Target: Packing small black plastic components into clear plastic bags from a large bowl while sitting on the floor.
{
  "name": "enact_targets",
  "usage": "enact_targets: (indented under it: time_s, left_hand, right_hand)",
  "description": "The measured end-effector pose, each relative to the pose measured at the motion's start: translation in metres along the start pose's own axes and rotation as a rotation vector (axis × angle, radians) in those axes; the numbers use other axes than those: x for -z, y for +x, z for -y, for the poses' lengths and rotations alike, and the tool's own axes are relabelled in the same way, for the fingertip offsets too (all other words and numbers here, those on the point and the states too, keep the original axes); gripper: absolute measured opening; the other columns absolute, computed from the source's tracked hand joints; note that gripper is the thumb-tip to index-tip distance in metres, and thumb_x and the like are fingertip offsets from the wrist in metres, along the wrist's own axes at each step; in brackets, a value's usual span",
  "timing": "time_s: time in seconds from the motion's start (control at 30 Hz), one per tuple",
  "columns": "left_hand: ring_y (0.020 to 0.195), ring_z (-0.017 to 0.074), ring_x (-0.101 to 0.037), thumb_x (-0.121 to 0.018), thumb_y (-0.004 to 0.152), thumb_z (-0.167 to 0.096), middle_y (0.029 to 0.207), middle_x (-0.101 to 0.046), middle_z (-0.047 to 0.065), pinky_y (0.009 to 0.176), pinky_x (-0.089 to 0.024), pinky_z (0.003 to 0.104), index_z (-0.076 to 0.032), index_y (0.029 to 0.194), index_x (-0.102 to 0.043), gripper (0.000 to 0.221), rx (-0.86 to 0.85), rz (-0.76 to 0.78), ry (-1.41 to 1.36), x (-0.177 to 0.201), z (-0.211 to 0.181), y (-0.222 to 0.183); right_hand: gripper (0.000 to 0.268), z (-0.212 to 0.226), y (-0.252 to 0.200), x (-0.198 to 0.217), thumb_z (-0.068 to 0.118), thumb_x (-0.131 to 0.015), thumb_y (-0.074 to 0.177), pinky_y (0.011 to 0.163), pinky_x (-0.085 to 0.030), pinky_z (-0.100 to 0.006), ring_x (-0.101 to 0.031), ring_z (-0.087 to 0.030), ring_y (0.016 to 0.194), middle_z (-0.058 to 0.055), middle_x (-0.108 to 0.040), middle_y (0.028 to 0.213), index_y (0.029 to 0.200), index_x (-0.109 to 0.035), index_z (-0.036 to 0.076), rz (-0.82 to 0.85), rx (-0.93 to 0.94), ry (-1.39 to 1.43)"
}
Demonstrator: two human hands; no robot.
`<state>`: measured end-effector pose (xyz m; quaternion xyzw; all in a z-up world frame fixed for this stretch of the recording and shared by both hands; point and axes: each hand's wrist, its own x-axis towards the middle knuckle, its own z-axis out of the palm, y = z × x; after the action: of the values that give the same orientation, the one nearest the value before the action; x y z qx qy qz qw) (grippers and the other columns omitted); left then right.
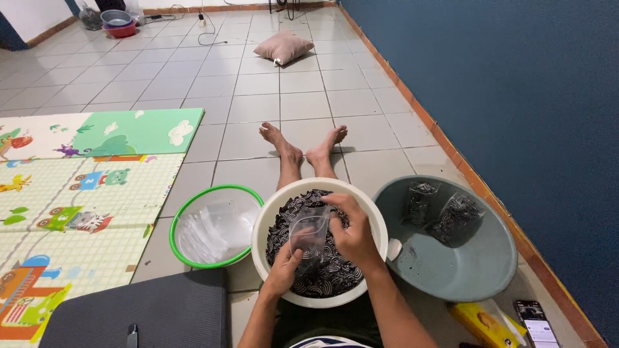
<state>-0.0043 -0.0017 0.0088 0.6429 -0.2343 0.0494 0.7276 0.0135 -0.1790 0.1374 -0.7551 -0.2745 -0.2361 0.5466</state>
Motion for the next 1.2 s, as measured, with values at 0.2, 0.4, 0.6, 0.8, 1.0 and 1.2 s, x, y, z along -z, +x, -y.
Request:
enact_targets:
  time_s: [0.2,0.4,0.6,0.8,1.0,1.2]
  left_hand:
    - [0.113,0.0247,-0.065,-0.05,0.097,-0.055,0.119,-0.07,0.013,0.103,-0.047,0.042,-0.004,0.143,-0.052,0.069,-0.006,-0.003,0.016,0.0,-0.002,0.001]
    - [0.118,0.0275,-0.063,-0.047,0.095,-0.063,0.117,-0.073,0.011,0.106,-0.044,0.047,-0.008,0.142,-0.053,0.073,0.006,-0.014,0.062,0.0,0.001,0.001]
    - [0.122,0.0271,-0.062,-0.044,0.1,-0.055,0.117,-0.073,0.012,0.112,-0.038,0.048,-0.008,0.145,-0.049,0.065,-0.037,0.007,0.045,0.003,0.001,0.0]
    - [0.123,0.0287,-0.062,-0.044,0.097,-0.058,0.123,-0.071,0.012,0.11,-0.041,0.048,-0.01,0.142,-0.053,0.067,0.004,-0.028,0.106,0.001,-0.002,0.0]
    - [0.118,0.0269,-0.065,-0.044,0.099,-0.057,0.114,-0.073,0.011,0.111,-0.042,0.049,-0.006,0.143,-0.05,0.068,-0.048,0.004,0.063,0.001,0.003,0.002]
    - [0.122,0.0293,-0.061,-0.043,0.098,-0.061,0.116,-0.074,0.011,0.111,-0.037,0.05,-0.007,0.142,-0.052,0.071,-0.04,0.003,0.108,-0.001,-0.003,0.003]
  right_hand:
    - [0.044,-0.077,-0.023,0.006,-0.005,-0.053,0.08,0.098,-0.057,-0.036,-0.07,-0.026,0.106,-0.011,-0.07,0.12,0.122,-0.064,0.004,0.369,-0.478,-0.377]
    - [0.059,-0.113,-0.057,-0.007,0.019,-0.079,0.079,0.11,-0.045,-0.038,-0.057,-0.023,0.126,-0.003,-0.063,0.134,0.134,-0.059,0.015,0.904,-0.583,-0.74]
    - [0.041,-0.116,-0.057,-0.01,0.003,-0.076,0.074,0.093,-0.058,-0.037,-0.071,-0.024,0.102,-0.004,-0.074,0.113,0.114,-0.072,0.012,0.841,-0.613,-0.69]
    - [0.03,-0.121,-0.057,-0.007,0.002,-0.07,0.075,0.085,-0.059,-0.038,-0.073,-0.025,0.092,-0.005,-0.076,0.104,0.104,-0.073,0.011,0.756,-0.671,-0.653]
    - [0.032,-0.086,-0.042,-0.009,0.003,-0.073,0.082,0.094,-0.061,-0.036,-0.074,-0.02,0.095,-0.004,-0.076,0.113,0.112,-0.074,0.013,0.826,-0.835,-0.695]
    - [0.026,-0.106,-0.047,-0.005,0.003,-0.07,0.081,0.093,-0.06,-0.036,-0.075,-0.022,0.097,-0.005,-0.078,0.109,0.105,-0.078,0.011,0.679,-0.706,-0.65]
